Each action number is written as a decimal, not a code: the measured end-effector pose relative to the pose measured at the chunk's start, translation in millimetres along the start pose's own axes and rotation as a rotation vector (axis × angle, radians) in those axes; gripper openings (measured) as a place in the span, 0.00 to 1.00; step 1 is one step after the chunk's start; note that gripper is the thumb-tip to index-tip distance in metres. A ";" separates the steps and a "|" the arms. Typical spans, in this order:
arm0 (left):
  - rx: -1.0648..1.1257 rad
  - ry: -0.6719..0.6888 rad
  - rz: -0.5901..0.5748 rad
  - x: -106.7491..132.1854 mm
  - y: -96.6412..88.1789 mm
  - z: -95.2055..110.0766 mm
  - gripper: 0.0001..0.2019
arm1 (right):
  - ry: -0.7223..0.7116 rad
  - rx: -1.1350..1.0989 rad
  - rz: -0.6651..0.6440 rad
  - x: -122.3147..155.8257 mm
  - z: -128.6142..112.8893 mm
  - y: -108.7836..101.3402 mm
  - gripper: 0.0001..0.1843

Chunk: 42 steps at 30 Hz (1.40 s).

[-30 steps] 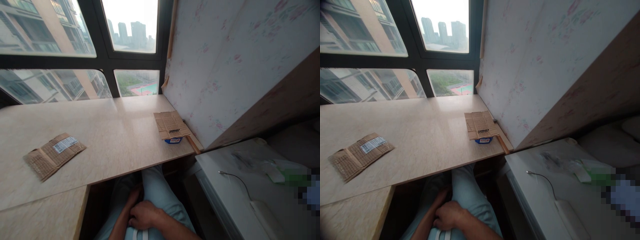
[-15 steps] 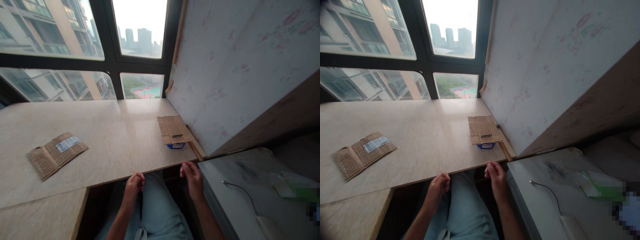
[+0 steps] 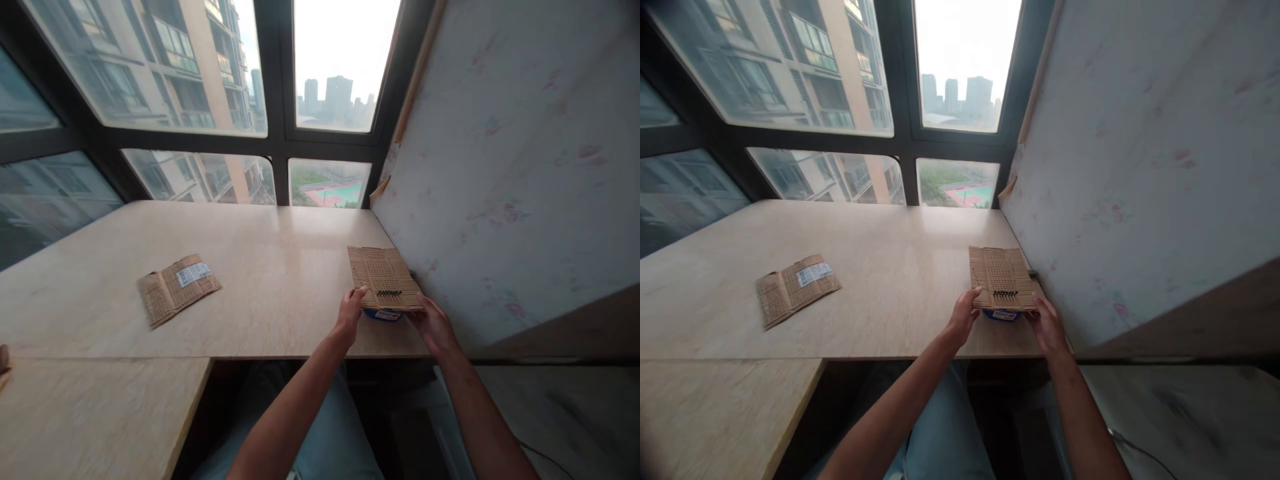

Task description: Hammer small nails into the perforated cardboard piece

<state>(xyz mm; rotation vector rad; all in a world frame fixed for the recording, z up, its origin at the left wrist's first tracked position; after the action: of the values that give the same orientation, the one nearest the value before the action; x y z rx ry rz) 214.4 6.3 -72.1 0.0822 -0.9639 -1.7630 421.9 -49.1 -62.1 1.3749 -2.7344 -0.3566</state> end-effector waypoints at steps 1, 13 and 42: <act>-0.006 -0.024 0.014 -1.2 2.2 -2.0 0.18 | 0.023 -0.029 0.003 -0.7 3.9 2.2 0.21; -0.056 0.073 0.223 45.7 -47.9 55.0 0.15 | 0.036 -0.087 -0.020 45.6 4.9 82.6 0.17; 0.072 0.159 0.568 178.0 -266.3 164.5 0.07 | 0.133 0.012 -0.452 189.4 50.0 312.1 0.16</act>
<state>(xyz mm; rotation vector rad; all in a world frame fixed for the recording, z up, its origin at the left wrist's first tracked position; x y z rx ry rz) -144.5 -21.1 -63.2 -0.0078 -0.8325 -1.1819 55.6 -11.7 -47.7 1.9387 -2.3058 -0.2564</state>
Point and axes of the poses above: each hand's wrist, its own x-axis away from the middle knuckle, its own y-axis out of the palm, z = x × y, the point moved 9 cm from there along -x, towards the middle knuckle, and after that the axes turned 11 degrees about -y, right-handed, at the moved point
